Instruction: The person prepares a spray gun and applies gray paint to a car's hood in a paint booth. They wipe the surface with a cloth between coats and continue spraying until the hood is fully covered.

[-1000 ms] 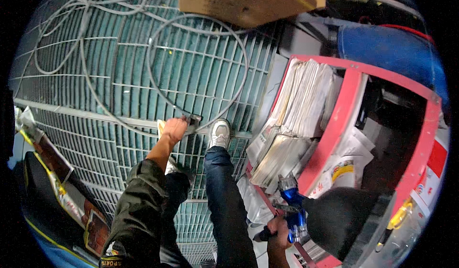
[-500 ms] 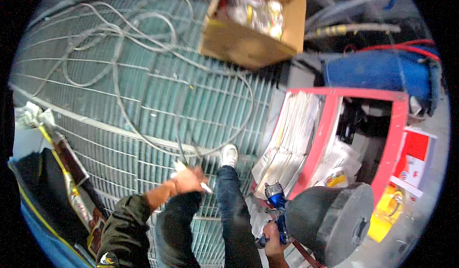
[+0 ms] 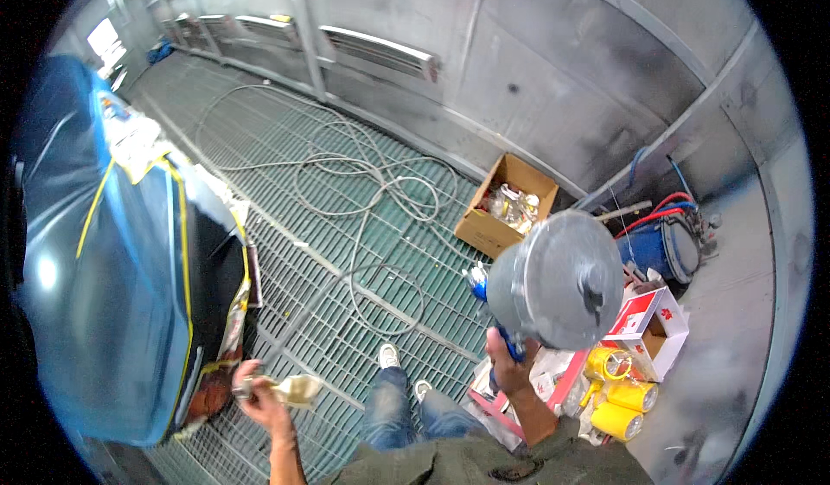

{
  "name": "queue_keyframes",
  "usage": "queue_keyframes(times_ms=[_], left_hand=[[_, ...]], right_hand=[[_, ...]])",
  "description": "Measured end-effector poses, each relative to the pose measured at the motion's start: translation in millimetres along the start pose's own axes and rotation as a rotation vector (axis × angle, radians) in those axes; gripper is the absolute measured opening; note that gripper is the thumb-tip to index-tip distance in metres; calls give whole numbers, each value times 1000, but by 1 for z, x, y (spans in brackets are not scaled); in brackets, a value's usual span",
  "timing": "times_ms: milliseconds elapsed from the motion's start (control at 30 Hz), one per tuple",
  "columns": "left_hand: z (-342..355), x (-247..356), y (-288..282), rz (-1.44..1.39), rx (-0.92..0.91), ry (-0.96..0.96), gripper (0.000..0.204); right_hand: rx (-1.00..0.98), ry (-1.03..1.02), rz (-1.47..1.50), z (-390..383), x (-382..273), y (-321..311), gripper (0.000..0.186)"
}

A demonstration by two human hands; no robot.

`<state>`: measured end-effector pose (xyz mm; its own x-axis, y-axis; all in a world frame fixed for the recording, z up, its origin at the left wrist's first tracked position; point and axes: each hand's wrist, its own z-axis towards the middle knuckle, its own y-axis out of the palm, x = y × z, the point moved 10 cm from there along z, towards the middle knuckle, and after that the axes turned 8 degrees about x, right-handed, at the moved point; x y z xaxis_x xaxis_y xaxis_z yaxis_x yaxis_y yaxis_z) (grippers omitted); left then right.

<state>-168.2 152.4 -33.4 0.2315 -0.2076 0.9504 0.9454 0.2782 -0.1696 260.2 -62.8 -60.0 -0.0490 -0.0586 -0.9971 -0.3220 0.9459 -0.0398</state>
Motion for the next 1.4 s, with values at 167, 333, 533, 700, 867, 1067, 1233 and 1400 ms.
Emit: queue_keyframes(times_ms=[167, 333, 533, 700, 867, 1067, 1233, 1400], left_hand=[[-52, 96, -234, -224, 823, 101, 42], [-200, 120, -489, -464, 1126, 26, 45], [-283, 186, -485, -500, 952, -156, 43], [-301, 170, -481, -372, 876, -110, 45], [-287, 170, -474, -76, 528, 33, 43], [-282, 166, -538, -106, 409, 104, 42], [-284, 168, -588, -139, 416, 184, 41], [-291, 172, -570, -704, 218, -37, 32]], right_hand=[[-382, -159, 69, -29, -71, 52, 32], [-580, -153, 245, -88, -80, 75, 31], [-666, -8, 399, -160, -58, 103, 16], [-1116, -56, 531, -331, -151, 168, 27], [-1511, 262, 939, -531, -278, 195, 23], [-1757, 396, 1064, -720, -380, 166, 23], [-1885, 339, 1025, -822, -371, 146, 8], [-2193, 581, 968, -894, -398, 133, 15]])
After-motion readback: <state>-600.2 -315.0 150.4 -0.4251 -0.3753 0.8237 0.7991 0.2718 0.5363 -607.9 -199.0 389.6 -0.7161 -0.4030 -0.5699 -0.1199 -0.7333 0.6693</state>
